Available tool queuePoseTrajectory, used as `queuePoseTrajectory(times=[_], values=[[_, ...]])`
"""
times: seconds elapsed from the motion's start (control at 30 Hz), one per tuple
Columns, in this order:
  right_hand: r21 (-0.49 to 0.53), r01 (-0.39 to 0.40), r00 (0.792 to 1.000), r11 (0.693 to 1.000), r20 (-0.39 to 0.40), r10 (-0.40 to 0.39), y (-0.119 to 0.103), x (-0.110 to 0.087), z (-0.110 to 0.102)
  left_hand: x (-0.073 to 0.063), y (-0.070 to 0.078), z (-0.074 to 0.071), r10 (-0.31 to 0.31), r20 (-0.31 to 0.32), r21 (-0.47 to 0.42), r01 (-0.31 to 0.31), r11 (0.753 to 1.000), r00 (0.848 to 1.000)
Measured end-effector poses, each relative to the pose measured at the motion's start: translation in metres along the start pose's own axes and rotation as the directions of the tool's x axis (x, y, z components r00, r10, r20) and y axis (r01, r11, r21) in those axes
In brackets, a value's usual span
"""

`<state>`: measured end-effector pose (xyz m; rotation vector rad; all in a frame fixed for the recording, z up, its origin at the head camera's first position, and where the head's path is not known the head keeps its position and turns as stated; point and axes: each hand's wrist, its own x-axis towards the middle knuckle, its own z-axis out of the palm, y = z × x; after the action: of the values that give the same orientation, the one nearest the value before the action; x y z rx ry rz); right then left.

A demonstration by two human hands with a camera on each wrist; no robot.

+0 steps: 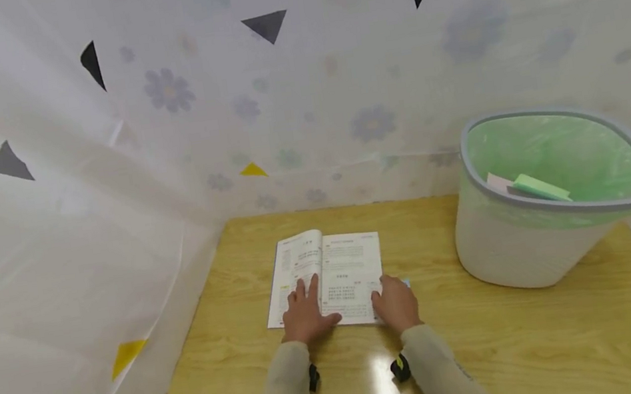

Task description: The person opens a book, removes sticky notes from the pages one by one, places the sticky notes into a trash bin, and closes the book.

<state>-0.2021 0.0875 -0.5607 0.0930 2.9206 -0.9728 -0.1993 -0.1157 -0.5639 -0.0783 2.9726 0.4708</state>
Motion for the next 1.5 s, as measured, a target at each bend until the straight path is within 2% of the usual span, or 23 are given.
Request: queuePoseTrajectory(times=[0.23, 0.4, 0.57, 0.67, 0.77, 0.83, 0.9, 1.0, 1.07, 1.1, 1.23, 1.27, 1.37, 1.4, 1.43, 1.5], values=[[0.165, -0.080, 0.996, 0.983, -0.015, 0.083, 0.003, 0.005, 0.001, 0.002, -0.002, 0.002, 0.001, 0.012, 0.000, -0.001, 1.000, 1.000], [0.282, -0.040, 0.993, 0.959, -0.091, 0.068, -0.006, 0.006, -0.001, 0.001, 0.000, -0.002, -0.007, 0.017, -0.013, 0.007, 1.000, 1.000], [0.346, 0.016, 0.983, 0.938, -0.178, 0.050, -0.019, 0.002, 0.001, 0.001, -0.001, -0.002, -0.005, 0.040, -0.031, 0.007, 1.000, 0.999], [0.329, 0.102, 0.983, 0.939, -0.178, -0.044, -0.030, -0.004, 0.006, 0.004, -0.007, -0.004, 0.000, 0.085, -0.040, 0.003, 0.999, 0.996], [0.293, 0.221, 0.971, 0.930, -0.154, -0.182, -0.040, -0.006, 0.012, 0.009, -0.011, -0.018, 0.025, 0.189, -0.109, -0.004, 0.994, 0.982], [0.278, 0.310, 0.949, 0.909, -0.150, -0.277, -0.044, -0.006, 0.016, 0.013, -0.013, -0.029, 0.051, 0.274, -0.159, -0.008, 0.987, 0.960], [0.270, 0.395, 0.918, 0.878, -0.167, -0.361, -0.046, -0.005, 0.021, 0.016, -0.016, -0.041, 0.080, 0.341, -0.254, 0.009, 0.967, 0.937], [0.256, 0.484, 0.874, 0.837, -0.184, -0.449, -0.048, -0.003, 0.032, 0.021, -0.025, -0.048, 0.122, 0.390, -0.372, 0.034, 0.928, 0.913], [0.274, 0.514, 0.858, 0.813, -0.173, -0.484, -0.050, -0.004, 0.037, 0.022, -0.031, -0.048, 0.151, 0.367, -0.449, 0.033, 0.893, 0.918], [0.296, 0.514, 0.858, 0.805, -0.152, -0.492, -0.051, -0.005, 0.038, 0.021, -0.033, -0.047, 0.159, 0.347, -0.467, 0.023, 0.884, 0.924], [0.365, 0.484, 0.865, 0.795, -0.061, -0.498, -0.054, -0.013, 0.043, 0.018, -0.035, -0.035, 0.154, 0.234, -0.492, -0.020, 0.870, 0.960], [0.355, 0.477, 0.870, 0.804, -0.059, -0.490, -0.053, -0.014, 0.044, 0.017, -0.033, -0.032, 0.138, 0.214, -0.493, -0.015, 0.870, 0.967], [0.222, 0.439, 0.898, 0.871, -0.070, -0.435, -0.047, -0.019, 0.050, 0.018, -0.025, -0.028, 0.072, 0.177, -0.483, 0.023, 0.875, 0.982], [0.170, 0.418, 0.909, 0.893, -0.077, -0.411, -0.044, -0.022, 0.052, 0.018, -0.023, -0.027, 0.041, 0.169, -0.462, 0.042, 0.886, 0.985], [0.112, 0.395, 0.918, 0.912, -0.082, -0.388, -0.040, -0.025, 0.054, 0.018, -0.021, -0.025, 0.003, 0.170, -0.442, 0.073, 0.894, 0.986], [0.013, 0.373, 0.926, 0.928, -0.073, -0.371, -0.032, -0.031, 0.059, 0.018, -0.018, -0.023, -0.074, 0.178, -0.396, 0.140, 0.907, 0.981]])
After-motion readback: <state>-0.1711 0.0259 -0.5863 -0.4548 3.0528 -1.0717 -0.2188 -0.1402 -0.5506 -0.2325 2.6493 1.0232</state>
